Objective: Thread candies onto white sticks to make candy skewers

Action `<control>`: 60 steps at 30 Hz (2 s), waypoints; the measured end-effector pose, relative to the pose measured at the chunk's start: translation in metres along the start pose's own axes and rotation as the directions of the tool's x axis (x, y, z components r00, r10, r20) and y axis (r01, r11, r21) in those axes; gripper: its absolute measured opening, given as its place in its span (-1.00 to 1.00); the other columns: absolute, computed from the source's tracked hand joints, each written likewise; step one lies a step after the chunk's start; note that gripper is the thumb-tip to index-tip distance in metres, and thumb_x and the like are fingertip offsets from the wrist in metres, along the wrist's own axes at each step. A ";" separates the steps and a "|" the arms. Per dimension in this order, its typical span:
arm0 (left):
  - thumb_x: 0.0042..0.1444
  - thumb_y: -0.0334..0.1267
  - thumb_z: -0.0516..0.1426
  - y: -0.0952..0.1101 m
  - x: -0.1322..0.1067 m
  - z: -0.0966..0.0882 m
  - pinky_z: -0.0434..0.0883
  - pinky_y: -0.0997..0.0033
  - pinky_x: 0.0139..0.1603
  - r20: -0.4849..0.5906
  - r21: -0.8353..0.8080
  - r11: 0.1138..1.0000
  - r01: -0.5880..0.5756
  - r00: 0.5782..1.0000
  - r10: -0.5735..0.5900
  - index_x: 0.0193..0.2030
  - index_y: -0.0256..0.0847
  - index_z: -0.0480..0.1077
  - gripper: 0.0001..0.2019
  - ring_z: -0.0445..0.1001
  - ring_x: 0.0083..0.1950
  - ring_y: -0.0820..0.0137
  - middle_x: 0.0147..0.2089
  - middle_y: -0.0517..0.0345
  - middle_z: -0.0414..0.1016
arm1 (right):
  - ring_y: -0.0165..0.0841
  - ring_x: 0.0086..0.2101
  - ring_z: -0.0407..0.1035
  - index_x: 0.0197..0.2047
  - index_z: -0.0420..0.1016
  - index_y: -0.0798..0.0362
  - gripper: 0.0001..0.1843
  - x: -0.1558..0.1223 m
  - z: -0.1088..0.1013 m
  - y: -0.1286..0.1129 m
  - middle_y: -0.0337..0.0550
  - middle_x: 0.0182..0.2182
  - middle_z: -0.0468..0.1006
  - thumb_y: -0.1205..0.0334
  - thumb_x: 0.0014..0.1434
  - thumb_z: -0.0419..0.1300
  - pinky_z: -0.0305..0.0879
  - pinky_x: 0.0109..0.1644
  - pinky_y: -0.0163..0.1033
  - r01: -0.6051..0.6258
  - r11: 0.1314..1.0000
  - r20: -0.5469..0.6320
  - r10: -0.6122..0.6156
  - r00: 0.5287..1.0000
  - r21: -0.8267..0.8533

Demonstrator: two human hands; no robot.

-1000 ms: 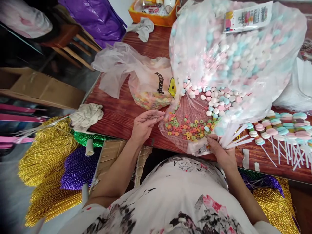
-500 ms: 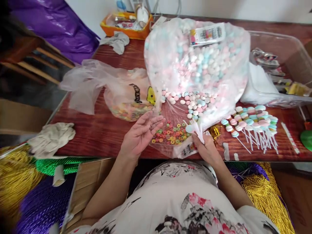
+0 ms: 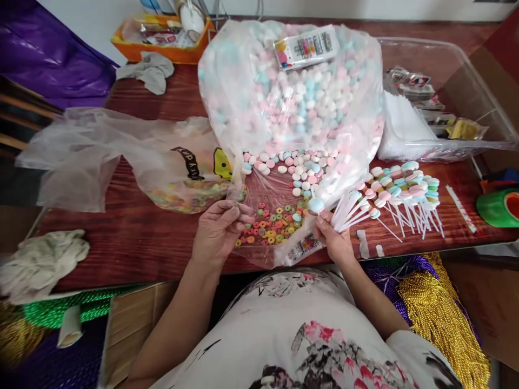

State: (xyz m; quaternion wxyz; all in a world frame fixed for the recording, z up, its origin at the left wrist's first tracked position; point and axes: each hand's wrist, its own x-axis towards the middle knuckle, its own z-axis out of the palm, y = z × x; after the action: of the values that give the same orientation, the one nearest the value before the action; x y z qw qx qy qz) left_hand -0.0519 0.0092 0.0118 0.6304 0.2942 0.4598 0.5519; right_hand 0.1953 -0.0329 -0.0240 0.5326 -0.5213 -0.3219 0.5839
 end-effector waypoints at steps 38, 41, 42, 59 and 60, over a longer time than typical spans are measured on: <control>0.00 -0.25 0.42 -0.030 0.006 0.010 0.50 0.40 -0.16 0.011 0.159 0.970 -0.184 0.983 0.184 0.01 -0.14 0.58 -0.61 0.57 -0.23 0.40 -0.22 0.14 0.65 | -0.32 -0.43 0.37 -0.16 0.65 -0.02 -0.81 -0.020 -0.013 0.008 -0.25 -0.52 0.45 0.17 0.37 0.19 0.35 -0.31 -0.23 0.362 0.814 0.314 -0.234 0.920 -0.453; -0.11 -0.27 0.48 -0.020 -0.002 0.016 0.48 0.50 -0.28 0.000 -0.172 0.985 0.001 1.000 -0.001 -0.08 -0.13 0.60 -0.60 0.58 -0.26 0.45 -0.26 0.16 0.66 | -0.32 -0.39 0.42 -0.20 0.63 0.01 -0.82 -0.018 -0.006 0.008 -0.21 -0.42 0.56 0.26 0.34 0.18 0.40 -0.26 -0.25 0.415 0.756 0.416 -0.208 0.885 -0.505; -0.14 -0.29 0.49 -0.019 -0.004 0.018 0.47 0.52 -0.31 0.005 -0.222 0.974 0.034 0.999 -0.034 -0.10 -0.13 0.61 -0.60 0.58 -0.27 0.45 -0.26 0.15 0.67 | -0.32 -0.38 0.43 -0.21 0.63 0.02 -0.81 -0.016 -0.003 0.008 -0.21 -0.40 0.58 0.30 0.33 0.16 0.41 -0.24 -0.25 0.436 0.742 0.439 -0.212 0.873 -0.509; -0.15 -0.35 0.52 -0.040 -0.017 0.008 0.66 0.37 -0.08 0.051 0.013 0.938 -0.346 0.937 0.345 -0.06 -0.03 0.64 -0.55 0.72 -0.15 0.33 -0.18 0.19 0.74 | -0.27 -0.45 0.46 -0.20 0.69 -0.02 -0.73 -0.007 0.004 0.010 -0.21 -0.48 0.60 0.16 0.35 0.13 0.43 -0.34 -0.22 0.464 0.709 0.483 -0.196 0.853 -0.532; -0.14 -0.32 0.52 -0.041 -0.018 0.007 0.67 0.36 -0.10 0.062 0.002 0.943 -0.334 0.941 0.333 -0.05 -0.02 0.64 -0.55 0.72 -0.15 0.32 -0.18 0.19 0.74 | -0.28 -0.48 0.43 -0.24 0.68 -0.03 -0.71 -0.008 0.005 0.013 -0.22 -0.51 0.57 0.11 0.36 0.13 0.41 -0.39 -0.23 0.445 0.726 0.457 -0.200 0.867 -0.525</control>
State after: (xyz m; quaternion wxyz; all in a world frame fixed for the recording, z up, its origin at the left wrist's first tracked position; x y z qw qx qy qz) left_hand -0.0272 -0.0157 -0.0168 0.5395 0.3884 0.3876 0.6386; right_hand 0.1859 -0.0422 -0.0325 0.3582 -0.4806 -0.6751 0.4301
